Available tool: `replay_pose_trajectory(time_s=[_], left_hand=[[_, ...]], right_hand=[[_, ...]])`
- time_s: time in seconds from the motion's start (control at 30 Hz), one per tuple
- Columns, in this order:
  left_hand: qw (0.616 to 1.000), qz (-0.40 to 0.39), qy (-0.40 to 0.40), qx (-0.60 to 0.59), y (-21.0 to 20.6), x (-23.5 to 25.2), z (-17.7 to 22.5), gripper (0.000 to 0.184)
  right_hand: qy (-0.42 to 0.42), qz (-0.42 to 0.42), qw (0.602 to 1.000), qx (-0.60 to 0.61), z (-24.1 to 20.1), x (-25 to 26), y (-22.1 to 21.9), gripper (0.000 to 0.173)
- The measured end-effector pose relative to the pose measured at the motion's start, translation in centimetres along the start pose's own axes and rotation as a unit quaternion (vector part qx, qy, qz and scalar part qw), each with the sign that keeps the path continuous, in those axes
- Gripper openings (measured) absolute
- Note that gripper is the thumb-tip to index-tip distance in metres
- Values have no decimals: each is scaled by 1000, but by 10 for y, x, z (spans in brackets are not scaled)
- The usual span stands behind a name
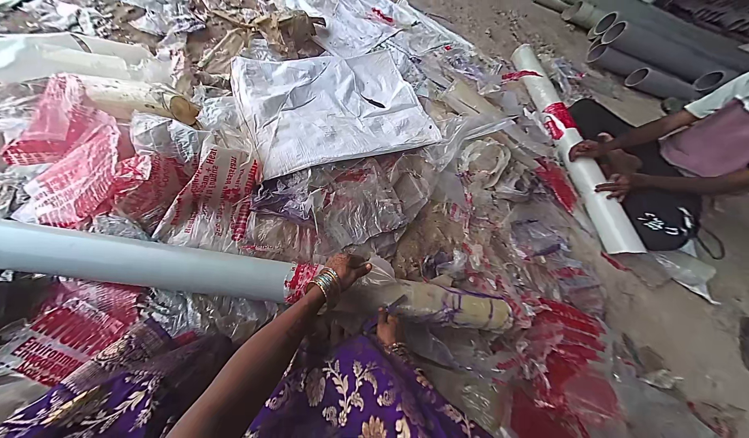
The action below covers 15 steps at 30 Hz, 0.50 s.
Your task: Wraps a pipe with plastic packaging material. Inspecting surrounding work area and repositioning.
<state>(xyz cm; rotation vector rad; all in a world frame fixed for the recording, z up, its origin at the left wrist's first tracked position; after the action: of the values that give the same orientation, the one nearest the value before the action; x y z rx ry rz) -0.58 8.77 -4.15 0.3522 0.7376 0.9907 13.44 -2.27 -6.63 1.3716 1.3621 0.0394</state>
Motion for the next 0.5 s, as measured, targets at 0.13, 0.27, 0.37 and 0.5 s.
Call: replay_pose_trajectory(time_s=[0.13, 0.27, 0.37, 0.5], left_hand=[[992, 89, 8, -84, 16, -5, -8, 46], [985, 131, 8, -115, 16, -11, -12, 44], [979, 159, 9, -128, 15, -22, -15, 44], [963, 214, 3, -165, 16, -33, -17, 41]], right_hand=[[11, 6, 999, 30, 0, 1, 1, 49], [35, 21, 999, 37, 5, -5, 4, 49], [117, 138, 976, 122, -1, -11, 30, 45], [261, 370, 889, 75, -31, -9, 90, 36]])
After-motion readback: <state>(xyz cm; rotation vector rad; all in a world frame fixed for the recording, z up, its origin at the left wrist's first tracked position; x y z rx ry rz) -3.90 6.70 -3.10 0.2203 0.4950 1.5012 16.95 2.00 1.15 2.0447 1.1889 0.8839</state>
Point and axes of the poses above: each hand's wrist, its own x-axis towards the middle knuckle, its own y-axis out of the back of the hand, z = x × y, the point moved 9 cm from there along x, towards the middle knuckle, and after that the axes turned 9 degrees about z, right-handed, at the moved point
